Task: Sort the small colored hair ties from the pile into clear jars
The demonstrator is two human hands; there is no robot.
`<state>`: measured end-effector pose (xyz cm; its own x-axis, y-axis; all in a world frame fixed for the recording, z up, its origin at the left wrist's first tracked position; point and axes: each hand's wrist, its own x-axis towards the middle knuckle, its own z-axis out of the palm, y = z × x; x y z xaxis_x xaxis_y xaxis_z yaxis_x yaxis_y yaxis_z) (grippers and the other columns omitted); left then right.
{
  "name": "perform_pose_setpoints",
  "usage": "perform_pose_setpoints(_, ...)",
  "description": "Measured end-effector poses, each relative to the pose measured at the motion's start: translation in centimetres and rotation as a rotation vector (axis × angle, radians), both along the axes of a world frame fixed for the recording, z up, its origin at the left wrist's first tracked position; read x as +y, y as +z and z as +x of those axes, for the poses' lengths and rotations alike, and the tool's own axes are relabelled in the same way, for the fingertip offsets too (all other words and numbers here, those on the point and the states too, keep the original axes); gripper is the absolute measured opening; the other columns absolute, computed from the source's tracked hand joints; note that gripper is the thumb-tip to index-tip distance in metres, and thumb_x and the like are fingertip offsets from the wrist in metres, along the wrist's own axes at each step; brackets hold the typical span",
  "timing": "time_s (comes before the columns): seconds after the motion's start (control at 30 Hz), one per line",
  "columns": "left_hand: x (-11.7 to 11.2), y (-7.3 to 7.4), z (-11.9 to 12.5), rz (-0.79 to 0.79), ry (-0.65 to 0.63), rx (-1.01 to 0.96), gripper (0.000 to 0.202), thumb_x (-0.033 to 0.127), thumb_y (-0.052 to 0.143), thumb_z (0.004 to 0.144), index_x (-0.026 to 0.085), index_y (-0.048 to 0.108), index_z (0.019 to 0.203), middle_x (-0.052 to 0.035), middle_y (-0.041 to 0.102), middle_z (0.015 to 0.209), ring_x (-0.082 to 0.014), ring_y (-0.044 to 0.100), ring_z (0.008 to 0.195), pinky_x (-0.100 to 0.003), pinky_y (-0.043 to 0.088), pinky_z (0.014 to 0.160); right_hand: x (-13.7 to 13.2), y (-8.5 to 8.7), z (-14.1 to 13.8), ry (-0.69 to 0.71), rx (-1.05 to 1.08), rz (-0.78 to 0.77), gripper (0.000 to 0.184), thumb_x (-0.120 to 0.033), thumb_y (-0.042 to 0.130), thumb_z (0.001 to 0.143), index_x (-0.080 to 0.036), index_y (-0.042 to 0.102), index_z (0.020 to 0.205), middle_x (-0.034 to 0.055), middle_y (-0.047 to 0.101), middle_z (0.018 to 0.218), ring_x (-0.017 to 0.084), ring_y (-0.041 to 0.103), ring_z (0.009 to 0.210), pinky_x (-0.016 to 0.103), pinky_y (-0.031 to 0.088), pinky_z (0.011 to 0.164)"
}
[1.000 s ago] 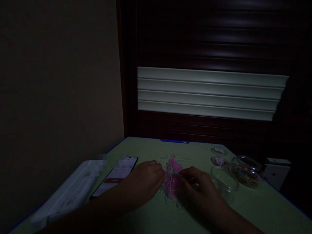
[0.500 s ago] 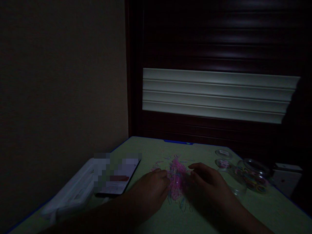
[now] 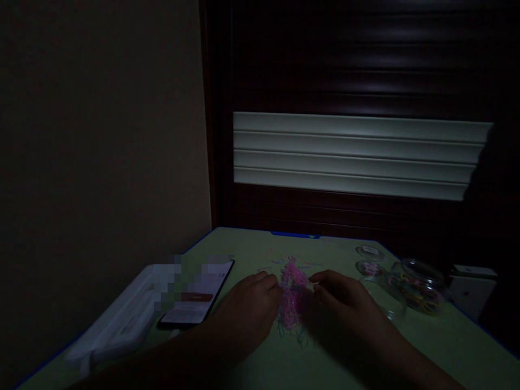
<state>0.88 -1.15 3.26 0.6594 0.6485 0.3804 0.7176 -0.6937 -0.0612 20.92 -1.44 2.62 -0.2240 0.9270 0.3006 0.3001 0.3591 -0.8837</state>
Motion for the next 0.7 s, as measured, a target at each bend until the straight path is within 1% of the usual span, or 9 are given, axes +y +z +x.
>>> perform_pose_setpoints(0.07,-0.1,-0.1,0.1,-0.031,-0.021,-0.110,0.018,0.009,0.041,0.086,0.015,0.057,0.080,-0.0036,0.055,0.080,-0.0170,0.050,0.077,-0.030,0.040,0.073,-0.2,0.0,-0.2,0.005,0.021,-0.001,0.021,-0.031,0.046,0.083,-0.016,0.060,0.087,0.0038,0.064,0.075,0.017,0.059,0.069,0.027,0.044,0.060)
perform_pose_setpoints(0.13,-0.2,-0.4,0.5,-0.093,-0.040,-0.288,0.016,0.010,0.042,0.086,0.016,0.057,0.083,-0.0029,0.055,0.082,-0.0160,0.051,0.079,-0.028,0.041,0.073,-0.5,0.4,-0.3,0.001,0.008,0.007,0.020,-0.030,0.048,0.082,-0.016,0.061,0.084,0.0033,0.064,0.073,0.017,0.058,0.068,0.026,0.044,0.059)
perform_pose_setpoints(0.2,-0.4,-1.0,1.0,-0.163,-0.051,-0.475,0.016,0.012,0.042,0.087,0.017,0.057,0.083,-0.0024,0.055,0.083,-0.0145,0.052,0.079,-0.026,0.041,0.072,-0.7,0.9,-0.4,-0.006,-0.014,0.030,0.020,-0.030,0.049,0.081,-0.016,0.062,0.085,0.0033,0.064,0.073,0.017,0.059,0.069,0.026,0.044,0.059)
perform_pose_setpoints(0.27,-0.5,-1.6,1.5,-0.215,-0.055,-0.596,0.016,0.014,0.043,0.088,0.017,0.057,0.081,-0.0016,0.056,0.080,-0.0133,0.053,0.076,-0.024,0.041,0.069,-0.9,1.4,-0.4,0.010,-0.032,0.064,0.019,-0.029,0.050,0.080,-0.016,0.063,0.086,0.0036,0.065,0.075,0.018,0.060,0.071,0.027,0.045,0.063)
perform_pose_setpoints(0.33,-0.5,-2.2,2.0,-0.256,-0.051,-0.639,0.016,0.015,0.043,0.088,0.017,0.057,0.080,-0.0005,0.056,0.078,-0.0125,0.053,0.074,-0.024,0.041,0.067,-1.0,1.5,-0.4,0.032,-0.042,0.081,0.019,-0.028,0.050,0.080,-0.017,0.063,0.088,0.0037,0.065,0.078,0.018,0.060,0.074,0.027,0.046,0.066)
perform_pose_setpoints(0.4,-0.5,-2.4,2.2,-0.284,-0.048,-0.649,0.017,0.016,0.043,0.088,0.017,0.057,0.077,0.0005,0.055,0.076,-0.0122,0.053,0.074,-0.024,0.041,0.067,-1.1,1.4,-0.5,0.019,-0.047,0.079,0.020,-0.029,0.049,0.081,-0.017,0.063,0.090,0.0037,0.065,0.078,0.017,0.060,0.074,0.027,0.046,0.065)
perform_pose_setpoints(0.53,-0.2,-2.4,2.1,-0.344,-0.041,-0.704,0.018,0.017,0.043,0.088,0.017,0.057,0.077,0.0005,0.056,0.076,-0.0123,0.054,0.074,-0.023,0.040,0.068,-1.1,0.9,-0.5,-0.019,-0.093,0.110,0.020,-0.030,0.050,0.081,-0.017,0.062,0.090,0.0038,0.064,0.078,0.017,0.059,0.071,0.026,0.045,0.061)
perform_pose_setpoints(0.6,0.0,-2.3,2.1,-0.380,-0.037,-0.733,0.017,0.017,0.043,0.088,0.017,0.058,0.079,0.0006,0.056,0.076,-0.0121,0.054,0.073,-0.023,0.040,0.067,-1.0,0.7,-0.4,-0.013,-0.128,0.136,0.018,-0.028,0.053,0.079,-0.017,0.063,0.089,0.0043,0.065,0.078,0.016,0.059,0.070,0.026,0.045,0.060)
perform_pose_setpoints(0.7,0.1,-2.4,2.2,-0.404,-0.038,-0.723,0.017,0.018,0.044,0.087,0.017,0.058,0.077,0.0012,0.056,0.074,-0.0118,0.054,0.071,-0.022,0.040,0.066,-0.8,0.7,-0.3,0.003,-0.153,0.154,0.017,-0.025,0.056,0.076,-0.017,0.064,0.088,0.0043,0.065,0.079,0.017,0.059,0.069,0.026,0.045,0.061)
